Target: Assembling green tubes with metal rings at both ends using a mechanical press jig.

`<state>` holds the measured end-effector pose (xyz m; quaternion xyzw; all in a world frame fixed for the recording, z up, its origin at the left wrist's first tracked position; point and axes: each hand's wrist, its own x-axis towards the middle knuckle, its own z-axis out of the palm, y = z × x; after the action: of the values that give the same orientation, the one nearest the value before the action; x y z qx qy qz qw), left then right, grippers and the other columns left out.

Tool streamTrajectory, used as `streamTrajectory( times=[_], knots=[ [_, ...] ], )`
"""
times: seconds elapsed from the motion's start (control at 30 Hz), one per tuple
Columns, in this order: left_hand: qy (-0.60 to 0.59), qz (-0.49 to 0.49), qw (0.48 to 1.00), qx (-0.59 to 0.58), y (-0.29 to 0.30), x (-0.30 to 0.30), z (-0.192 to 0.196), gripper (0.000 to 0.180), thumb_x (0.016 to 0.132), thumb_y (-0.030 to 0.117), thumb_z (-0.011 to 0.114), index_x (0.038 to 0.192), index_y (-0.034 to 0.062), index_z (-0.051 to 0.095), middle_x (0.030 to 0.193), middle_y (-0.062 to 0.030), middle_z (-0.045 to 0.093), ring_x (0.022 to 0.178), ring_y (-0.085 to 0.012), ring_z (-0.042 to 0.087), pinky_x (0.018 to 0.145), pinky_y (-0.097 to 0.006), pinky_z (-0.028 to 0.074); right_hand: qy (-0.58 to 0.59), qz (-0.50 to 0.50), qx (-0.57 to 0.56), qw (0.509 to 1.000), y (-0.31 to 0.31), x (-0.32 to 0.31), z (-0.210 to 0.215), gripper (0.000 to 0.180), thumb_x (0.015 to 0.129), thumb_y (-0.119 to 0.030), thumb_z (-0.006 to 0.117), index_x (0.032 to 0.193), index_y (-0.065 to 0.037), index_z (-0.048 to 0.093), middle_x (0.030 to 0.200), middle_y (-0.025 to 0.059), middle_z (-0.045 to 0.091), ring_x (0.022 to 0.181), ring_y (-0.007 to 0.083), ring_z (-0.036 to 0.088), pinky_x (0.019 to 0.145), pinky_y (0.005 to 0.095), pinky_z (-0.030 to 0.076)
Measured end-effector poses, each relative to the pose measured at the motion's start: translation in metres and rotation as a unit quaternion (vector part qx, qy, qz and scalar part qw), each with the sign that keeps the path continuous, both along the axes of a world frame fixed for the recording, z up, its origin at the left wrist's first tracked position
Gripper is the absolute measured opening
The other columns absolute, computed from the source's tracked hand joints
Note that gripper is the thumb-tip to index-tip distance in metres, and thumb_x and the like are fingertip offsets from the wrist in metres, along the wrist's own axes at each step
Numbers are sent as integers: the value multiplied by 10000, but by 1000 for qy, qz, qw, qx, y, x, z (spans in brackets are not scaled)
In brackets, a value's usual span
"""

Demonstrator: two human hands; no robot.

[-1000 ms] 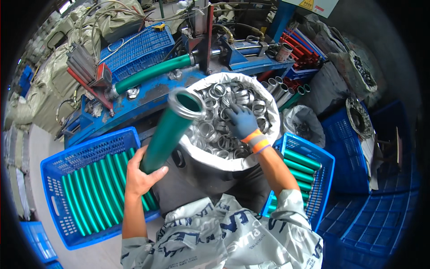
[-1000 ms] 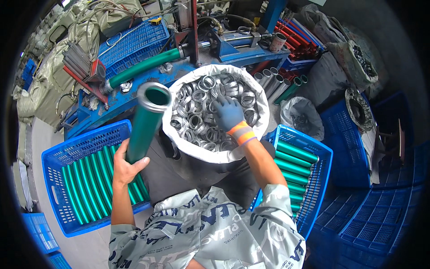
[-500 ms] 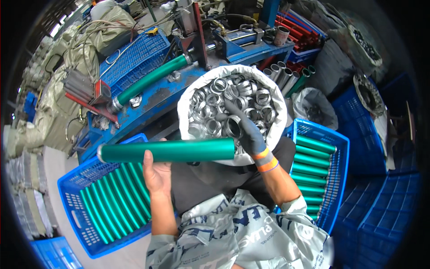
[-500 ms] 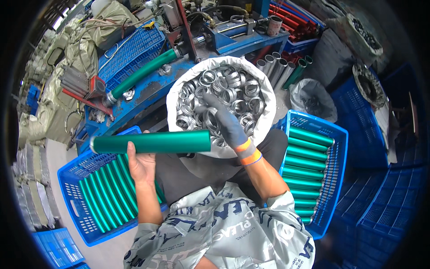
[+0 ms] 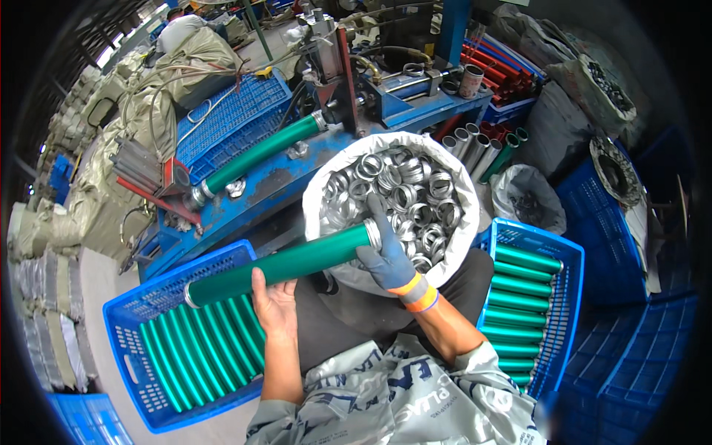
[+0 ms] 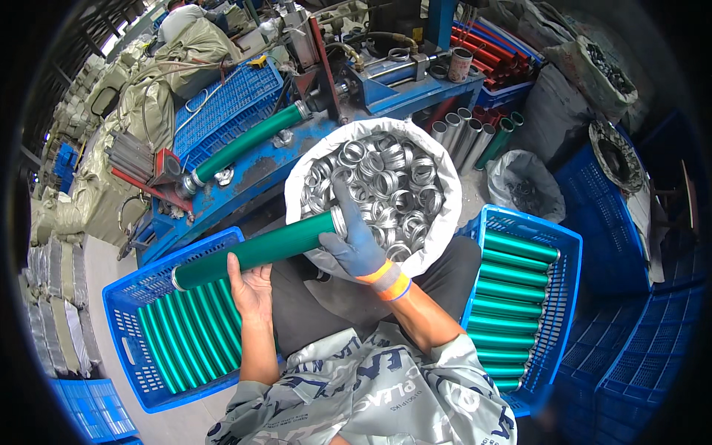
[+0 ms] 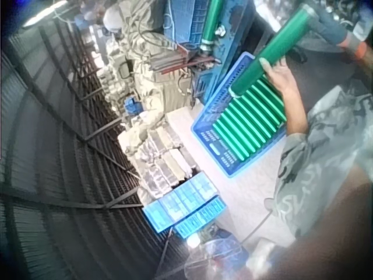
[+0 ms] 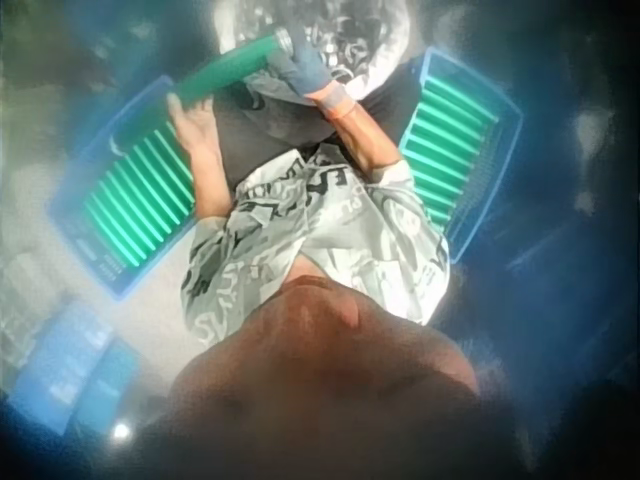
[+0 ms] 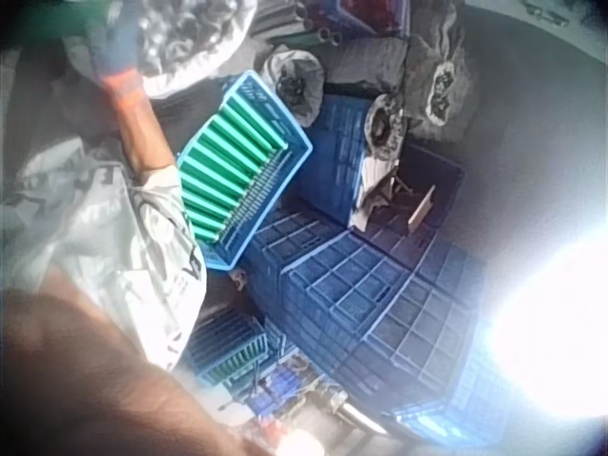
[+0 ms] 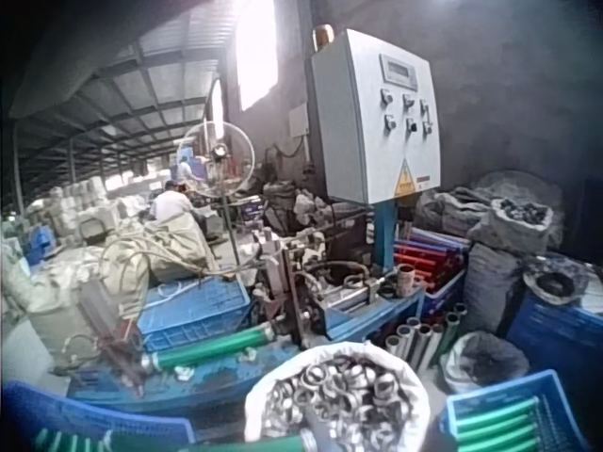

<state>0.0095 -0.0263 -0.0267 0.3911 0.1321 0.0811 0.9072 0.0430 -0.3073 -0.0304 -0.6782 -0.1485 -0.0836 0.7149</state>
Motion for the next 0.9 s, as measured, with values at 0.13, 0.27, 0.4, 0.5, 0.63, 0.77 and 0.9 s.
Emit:
streamTrajectory(
  times=[0.13,0.27,0.4,0.5,0.63,0.77,0.9],
  knots=[
    [-10,-6,1000,-1,15,13,-15,518,1160,451,767,1490,58,693,1483,-147,763,1370,-300,756,1223,-502,619,24,28,25,999,5,20,1,985,1099,-230,773,1856,67,216,1901,305,322,1780,410,311,1441,462,243],
    [-14,31,999,-13,25,30,-17,596,1156,472,765,1538,29,654,1531,-181,737,1415,-324,736,1241,-514,607,-45,20,-76,996,23,55,12,960,1118,-291,762,1836,86,247,1870,347,350,1762,446,337,1432,482,271],
    [-23,67,997,-29,49,42,-13,647,1157,482,759,1566,-1,623,1590,-203,700,1484,-344,690,1293,-503,566,-19,77,-94,992,51,86,25,1024,1122,-387,751,1858,59,197,1849,372,369,1750,474,343,1428,482,273],
    [-21,103,993,-50,79,49,-10,709,1152,518,760,1587,-18,597,1628,-212,668,1533,-346,649,1329,-495,530,17,155,-71,985,66,127,43,1024,1105,-316,738,1868,49,162,1864,357,355,1760,421,346,1425,440,282],
    [-17,123,991,-45,111,53,-6,820,1126,611,759,1600,-32,573,1653,-213,639,1564,-337,618,1357,-496,497,-105,18,-226,968,93,252,58,955,1105,-440,759,1841,-11,327,1829,307,447,1636,473,515,1362,508,393],
    [-25,145,988,-44,141,37,4,783,1124,588,777,1577,-23,592,1628,-210,650,1531,-333,639,1329,-495,522,-211,-72,-451,864,174,342,34,775,1075,-494,734,1710,-97,531,1662,209,621,1539,466,574,1296,598,446],
    [-34,105,992,-59,122,63,2,661,1144,510,777,1524,-9,626,1532,-202,682,1464,-351,675,1280,-523,564,-250,-267,-597,714,128,426,-54,443,1076,-213,603,1510,-254,683,1429,54,732,1414,324,657,1261,656,432]
  ],
)
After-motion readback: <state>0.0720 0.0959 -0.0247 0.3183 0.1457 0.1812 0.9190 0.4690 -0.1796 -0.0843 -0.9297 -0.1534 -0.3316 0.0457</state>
